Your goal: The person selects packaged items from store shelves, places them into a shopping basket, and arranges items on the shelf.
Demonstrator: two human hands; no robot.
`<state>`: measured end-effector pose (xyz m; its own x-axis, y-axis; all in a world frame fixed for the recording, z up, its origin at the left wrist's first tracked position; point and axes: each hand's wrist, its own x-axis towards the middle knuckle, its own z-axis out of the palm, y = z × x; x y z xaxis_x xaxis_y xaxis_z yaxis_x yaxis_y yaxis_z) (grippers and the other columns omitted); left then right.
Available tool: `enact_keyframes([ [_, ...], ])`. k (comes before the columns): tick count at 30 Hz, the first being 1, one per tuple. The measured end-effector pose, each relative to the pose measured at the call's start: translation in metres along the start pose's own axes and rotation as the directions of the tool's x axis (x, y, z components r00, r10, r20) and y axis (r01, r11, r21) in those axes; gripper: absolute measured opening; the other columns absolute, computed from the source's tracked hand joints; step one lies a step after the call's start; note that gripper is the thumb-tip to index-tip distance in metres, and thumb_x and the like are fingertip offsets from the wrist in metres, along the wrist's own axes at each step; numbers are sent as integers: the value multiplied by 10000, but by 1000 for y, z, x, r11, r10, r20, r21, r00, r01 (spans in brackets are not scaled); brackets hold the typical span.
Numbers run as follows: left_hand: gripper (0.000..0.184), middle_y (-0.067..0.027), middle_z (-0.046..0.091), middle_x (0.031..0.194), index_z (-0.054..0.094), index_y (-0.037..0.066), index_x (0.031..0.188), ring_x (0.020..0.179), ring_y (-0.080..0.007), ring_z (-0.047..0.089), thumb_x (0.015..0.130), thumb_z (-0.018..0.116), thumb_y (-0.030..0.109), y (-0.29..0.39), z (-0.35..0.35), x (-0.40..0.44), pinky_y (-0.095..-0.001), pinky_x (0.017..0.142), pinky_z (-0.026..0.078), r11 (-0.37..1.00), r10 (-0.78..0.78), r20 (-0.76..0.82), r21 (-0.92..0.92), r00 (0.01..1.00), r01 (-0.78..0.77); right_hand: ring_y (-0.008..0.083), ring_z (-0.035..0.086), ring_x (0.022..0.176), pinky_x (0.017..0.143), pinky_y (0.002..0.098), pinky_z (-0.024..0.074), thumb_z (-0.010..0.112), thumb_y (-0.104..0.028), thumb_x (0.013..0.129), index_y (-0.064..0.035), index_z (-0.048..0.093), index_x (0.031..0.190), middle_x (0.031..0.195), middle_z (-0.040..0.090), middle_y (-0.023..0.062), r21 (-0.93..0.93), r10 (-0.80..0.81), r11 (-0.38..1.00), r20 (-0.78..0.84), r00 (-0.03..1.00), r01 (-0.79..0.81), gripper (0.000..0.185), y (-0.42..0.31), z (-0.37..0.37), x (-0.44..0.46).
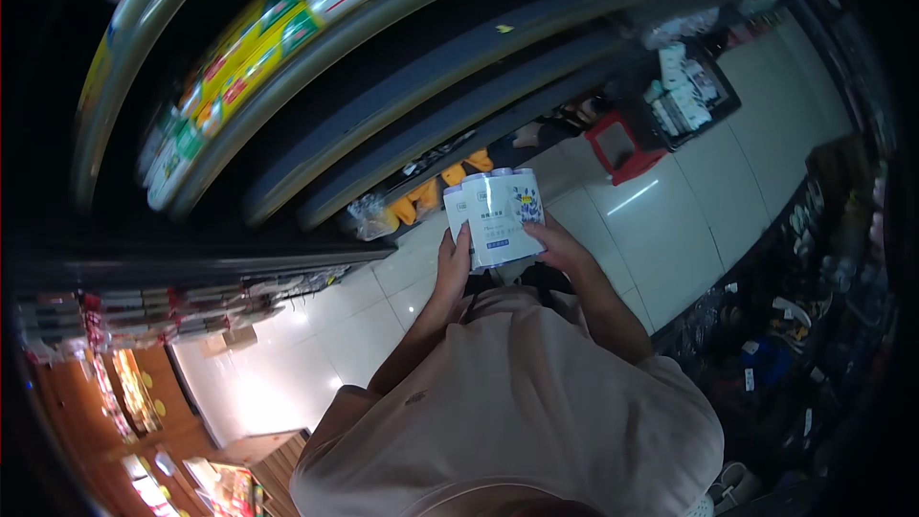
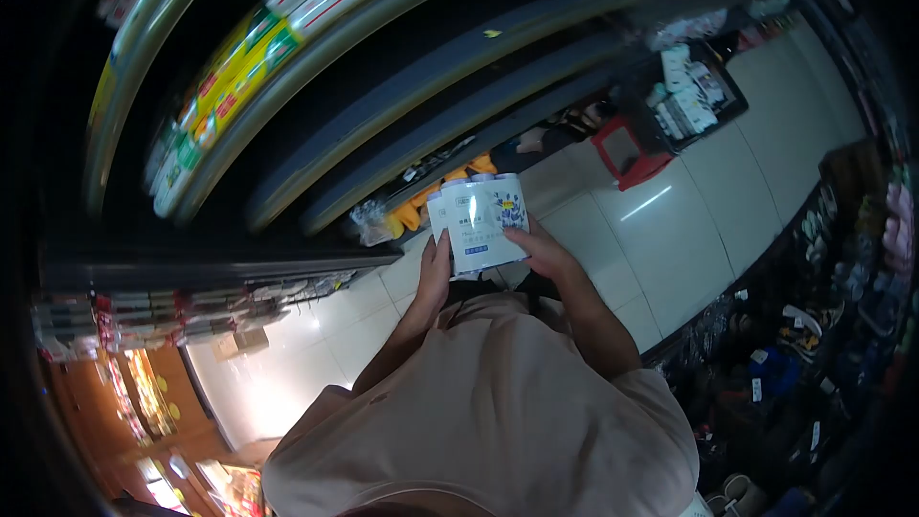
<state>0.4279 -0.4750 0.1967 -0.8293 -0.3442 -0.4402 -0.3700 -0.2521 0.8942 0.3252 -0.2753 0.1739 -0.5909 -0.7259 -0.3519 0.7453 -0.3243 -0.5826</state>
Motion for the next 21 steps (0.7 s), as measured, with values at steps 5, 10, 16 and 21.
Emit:
enact_keyframes([
  [5, 560, -175, 548, 1317, 352, -32, 1441, 1174, -216, 568, 1048, 485, 345, 8, 80, 13, -331, 997, 467, 997, -36, 170, 74, 985, 24, 219, 558, 1231, 1052, 372, 452, 668, -94, 904, -41, 320, 1469, 1338, 557, 105, -33, -113, 993, -102, 988, 110, 665, -27, -54, -54],
  [10, 697, -197, 465, 1405, 226, -8, 1505, 1269, -268, 507, 970, 612, 217, 2, 158, 14, -352, 1050, 436, 986, 71, 279, 126, 958, -109, 198, 551, 1215, 1043, 344, 446, 691, -111, 900, -54, 315, 1479, 1339, 547, 85, -195, -213, 964, -165, 963, 180, 693, -67, -94, -96],
  [16, 806, -205, 432, 1443, 197, 3, 1524, 1326, -281, 457, 905, 679, 186, 27, 230, 10, -362, 1093, 394, 984, -87, 425, 180, 901, 10, 198, 568, 1193, 1033, 353, 460, 700, -171, 903, -45, 337, 1463, 1321, 564, 80, -39, -293, 954, -341, 893, 298, 679, -98, -116, -153],
  [21, 905, -214, 434, 1428, 163, -12, 1528, 1329, -297, 448, 859, 730, 212, 8, 279, 34, -381, 1108, 378, 949, -96, 593, 298, 800, -107, 217, 580, 1192, 1018, 398, 488, 712, -217, 888, -38, 360, 1448, 1335, 566, 93, 155, -306, 911, -368, 878, 383, 685, -94, -152, -190],
])
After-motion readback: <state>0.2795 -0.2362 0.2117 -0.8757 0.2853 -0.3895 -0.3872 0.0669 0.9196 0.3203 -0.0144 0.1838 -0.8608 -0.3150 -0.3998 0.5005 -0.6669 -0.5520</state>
